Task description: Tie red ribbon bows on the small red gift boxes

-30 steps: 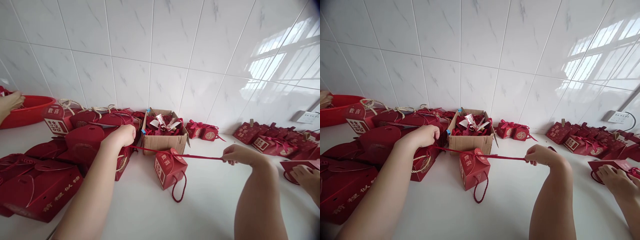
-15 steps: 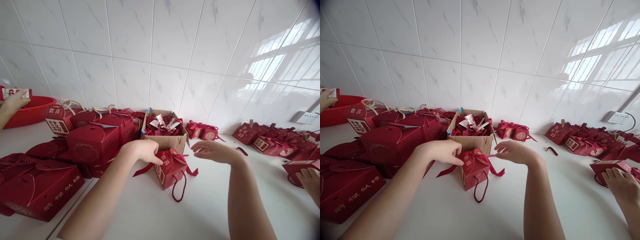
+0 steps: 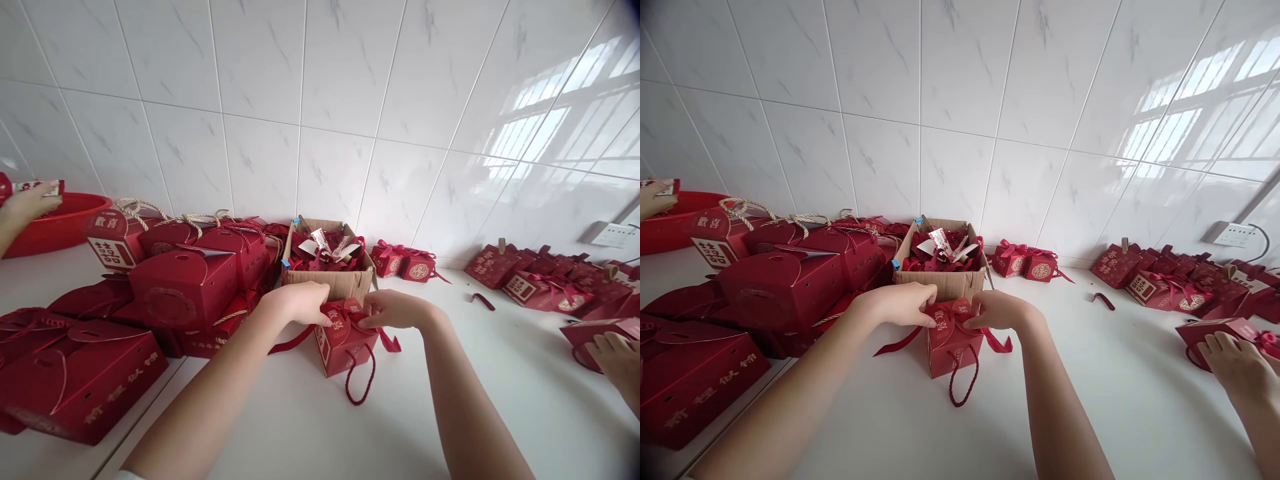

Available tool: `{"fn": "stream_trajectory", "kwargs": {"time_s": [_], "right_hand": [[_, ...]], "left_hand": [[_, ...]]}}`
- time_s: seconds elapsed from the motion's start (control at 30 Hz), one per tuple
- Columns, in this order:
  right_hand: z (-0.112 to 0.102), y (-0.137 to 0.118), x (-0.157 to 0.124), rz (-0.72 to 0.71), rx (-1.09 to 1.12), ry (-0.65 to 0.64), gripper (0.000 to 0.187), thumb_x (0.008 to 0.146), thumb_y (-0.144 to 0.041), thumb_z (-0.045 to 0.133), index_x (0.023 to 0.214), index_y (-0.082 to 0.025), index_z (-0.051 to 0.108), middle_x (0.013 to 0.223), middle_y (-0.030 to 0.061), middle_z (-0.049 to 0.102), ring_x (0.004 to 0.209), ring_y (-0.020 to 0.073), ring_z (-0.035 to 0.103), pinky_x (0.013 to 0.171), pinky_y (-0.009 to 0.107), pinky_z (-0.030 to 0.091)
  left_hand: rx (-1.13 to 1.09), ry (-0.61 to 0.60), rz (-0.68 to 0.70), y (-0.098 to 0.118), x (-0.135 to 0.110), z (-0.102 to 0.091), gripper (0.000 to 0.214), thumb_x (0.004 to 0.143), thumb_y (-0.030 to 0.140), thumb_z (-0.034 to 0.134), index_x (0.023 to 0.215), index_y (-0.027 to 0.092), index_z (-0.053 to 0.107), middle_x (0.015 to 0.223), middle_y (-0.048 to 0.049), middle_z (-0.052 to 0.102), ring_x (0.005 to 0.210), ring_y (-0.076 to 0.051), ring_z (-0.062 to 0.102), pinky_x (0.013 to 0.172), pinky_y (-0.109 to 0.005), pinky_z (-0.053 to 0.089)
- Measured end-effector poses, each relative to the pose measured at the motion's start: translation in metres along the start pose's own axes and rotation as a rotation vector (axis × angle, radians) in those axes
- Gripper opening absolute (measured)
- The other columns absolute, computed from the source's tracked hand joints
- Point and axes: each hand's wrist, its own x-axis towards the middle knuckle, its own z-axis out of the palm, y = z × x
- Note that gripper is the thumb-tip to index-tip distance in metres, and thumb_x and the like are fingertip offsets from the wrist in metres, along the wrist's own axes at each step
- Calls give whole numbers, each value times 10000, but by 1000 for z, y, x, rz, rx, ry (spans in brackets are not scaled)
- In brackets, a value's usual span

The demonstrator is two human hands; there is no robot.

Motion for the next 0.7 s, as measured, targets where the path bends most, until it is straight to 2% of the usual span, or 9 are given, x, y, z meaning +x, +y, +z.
{"fn": "stream_trajectory", "kwargs": {"time_s": [0.23,0.53,0.7], "right_hand": [[-1,4,2,-72,56,-48,321,748,-475,568,651,-200,434,626,-34,452,547,101,372,485,238,264],[-3,15,2,-50,179,-65,360,756,-522,561,642,-194,464,612,-39,503,549,96,426,503,221,307],[-5,16,0,-51,158,-38,353,773,-517,535,637,-198,472,606,-39,493,548,102,427,506,229,301]], "left_hand": [[8,-25,112,0,7,3,221,747,405,551,688,201,489,782,-20,597,557,-139,455,498,-269,295],[-9,-36,124,-5,7,2,270,719,396,585,619,202,427,661,12,509,504,-122,380,495,-271,269],[-35,-28,141,-9,8,2,348,725,454,567,565,198,393,582,18,451,472,-117,338,488,-279,239]]}}
